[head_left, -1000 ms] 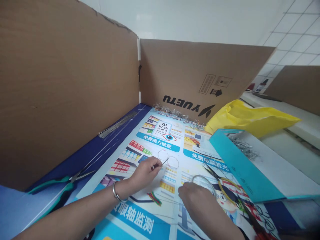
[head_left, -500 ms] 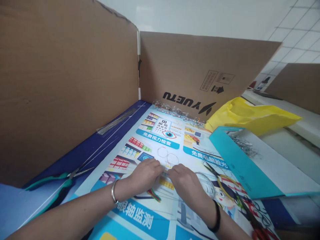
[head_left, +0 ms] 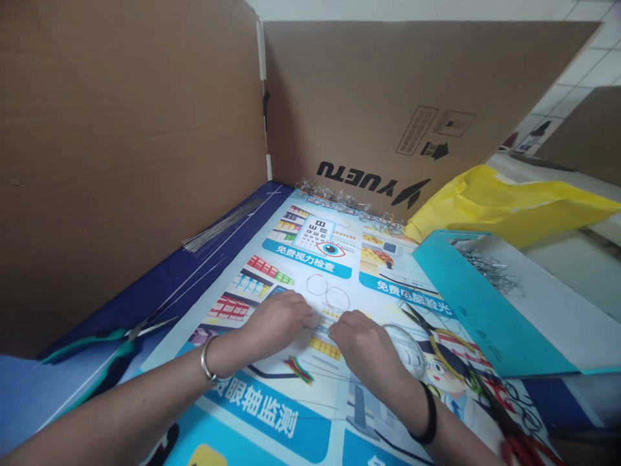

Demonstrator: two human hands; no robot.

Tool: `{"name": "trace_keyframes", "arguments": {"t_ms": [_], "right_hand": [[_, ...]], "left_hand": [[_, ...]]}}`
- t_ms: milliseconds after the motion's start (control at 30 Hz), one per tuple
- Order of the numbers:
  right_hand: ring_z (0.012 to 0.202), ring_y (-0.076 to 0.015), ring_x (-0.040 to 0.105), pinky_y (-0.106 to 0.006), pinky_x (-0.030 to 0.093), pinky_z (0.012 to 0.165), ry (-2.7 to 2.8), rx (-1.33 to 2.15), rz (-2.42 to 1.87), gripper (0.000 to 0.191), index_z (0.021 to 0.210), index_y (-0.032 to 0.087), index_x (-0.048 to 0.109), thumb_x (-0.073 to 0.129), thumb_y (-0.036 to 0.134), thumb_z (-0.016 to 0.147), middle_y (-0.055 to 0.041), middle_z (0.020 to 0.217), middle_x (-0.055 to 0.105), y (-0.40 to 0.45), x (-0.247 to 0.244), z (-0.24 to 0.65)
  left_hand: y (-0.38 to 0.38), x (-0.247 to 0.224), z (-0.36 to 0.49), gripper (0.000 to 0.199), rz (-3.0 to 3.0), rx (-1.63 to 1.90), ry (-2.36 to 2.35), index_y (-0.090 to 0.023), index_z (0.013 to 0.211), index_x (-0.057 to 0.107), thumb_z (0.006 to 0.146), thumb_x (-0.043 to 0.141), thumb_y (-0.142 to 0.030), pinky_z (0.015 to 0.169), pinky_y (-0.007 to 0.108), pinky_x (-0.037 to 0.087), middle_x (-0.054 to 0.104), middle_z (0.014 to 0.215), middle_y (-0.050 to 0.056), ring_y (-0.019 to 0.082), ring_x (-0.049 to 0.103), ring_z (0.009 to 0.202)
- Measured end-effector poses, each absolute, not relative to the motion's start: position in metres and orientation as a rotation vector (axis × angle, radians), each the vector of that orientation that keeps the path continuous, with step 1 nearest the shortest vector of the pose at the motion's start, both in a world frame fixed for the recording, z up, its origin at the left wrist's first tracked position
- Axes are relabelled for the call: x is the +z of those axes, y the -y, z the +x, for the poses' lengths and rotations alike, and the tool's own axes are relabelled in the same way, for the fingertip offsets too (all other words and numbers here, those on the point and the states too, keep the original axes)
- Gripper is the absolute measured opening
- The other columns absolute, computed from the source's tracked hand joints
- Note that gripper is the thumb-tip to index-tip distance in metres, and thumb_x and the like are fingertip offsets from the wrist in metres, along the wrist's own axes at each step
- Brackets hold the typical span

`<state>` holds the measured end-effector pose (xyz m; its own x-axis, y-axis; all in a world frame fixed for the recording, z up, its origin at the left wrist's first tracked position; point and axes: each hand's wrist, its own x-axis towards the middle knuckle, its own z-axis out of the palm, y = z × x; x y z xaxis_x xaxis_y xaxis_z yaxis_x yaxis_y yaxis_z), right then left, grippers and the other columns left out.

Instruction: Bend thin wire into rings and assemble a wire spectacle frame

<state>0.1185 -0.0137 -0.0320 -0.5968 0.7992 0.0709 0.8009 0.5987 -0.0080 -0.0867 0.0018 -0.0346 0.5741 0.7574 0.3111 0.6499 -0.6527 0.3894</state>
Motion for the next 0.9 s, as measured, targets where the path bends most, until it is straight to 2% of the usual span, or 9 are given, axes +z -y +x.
{"name": "trace_keyframes", "arguments": {"t_ms": [133,333,533,733,900], "right_hand": [[0.077,-0.0151,0.055,-0.024,0.037,0.065,2.703,0.047,-1.362,0.025,0.072,0.019,0.065,0.049,0.005,0.084,-0.003,0.074,0.061,0.013,-0.03,0.123],[0.078,-0.0141,0.054,-0.022,0.038,0.068,2.621,0.14,-1.331,0.027,0.072,0.018,0.064,0.046,0.006,0.087,-0.0024,0.075,0.061,0.012,-0.033,0.125],[0.074,-0.0158,0.052,-0.025,0.035,0.065,2.681,0.011,-1.347,0.022,0.071,0.019,0.061,0.051,0.003,0.083,-0.0021,0.073,0.058,0.015,-0.033,0.123],[0.074,-0.0175,0.053,-0.028,0.034,0.065,2.656,-0.1,-1.423,0.025,0.075,0.019,0.062,0.048,-0.002,0.079,-0.0033,0.075,0.06,0.014,-0.021,0.111],[0.076,-0.0194,0.057,-0.028,0.035,0.062,2.663,-0.134,-1.545,0.024,0.082,0.018,0.062,0.047,0.0,0.081,-0.0053,0.079,0.062,0.008,-0.006,0.109]], "left_hand": [[-0.006,-0.024,-0.094,0.026,2.604,0.672,-1.228,-0.017,0.079,0.066,0.09,0.042,-0.016,0.069,0.029,0.041,0.063,0.076,0.004,0.017,0.055,0.075],[-0.002,-0.017,-0.096,0.025,2.791,0.484,-1.119,-0.018,0.07,0.064,0.087,0.046,-0.012,0.065,0.029,0.037,0.061,0.07,0.002,0.016,0.052,0.067],[0.006,-0.019,-0.091,0.018,2.913,0.422,-1.132,-0.02,0.084,0.064,0.084,0.05,-0.007,0.065,0.03,0.035,0.06,0.072,0.002,0.018,0.052,0.071],[0.006,-0.012,-0.081,0.015,3.008,0.352,-1.174,-0.017,0.076,0.061,0.084,0.053,-0.007,0.066,0.031,0.038,0.059,0.073,0.004,0.019,0.051,0.075],[-0.001,0.003,-0.066,0.016,3.035,0.348,-1.228,-0.014,0.074,0.062,0.082,0.052,-0.004,0.065,0.033,0.039,0.06,0.074,0.008,0.021,0.052,0.074]]}}
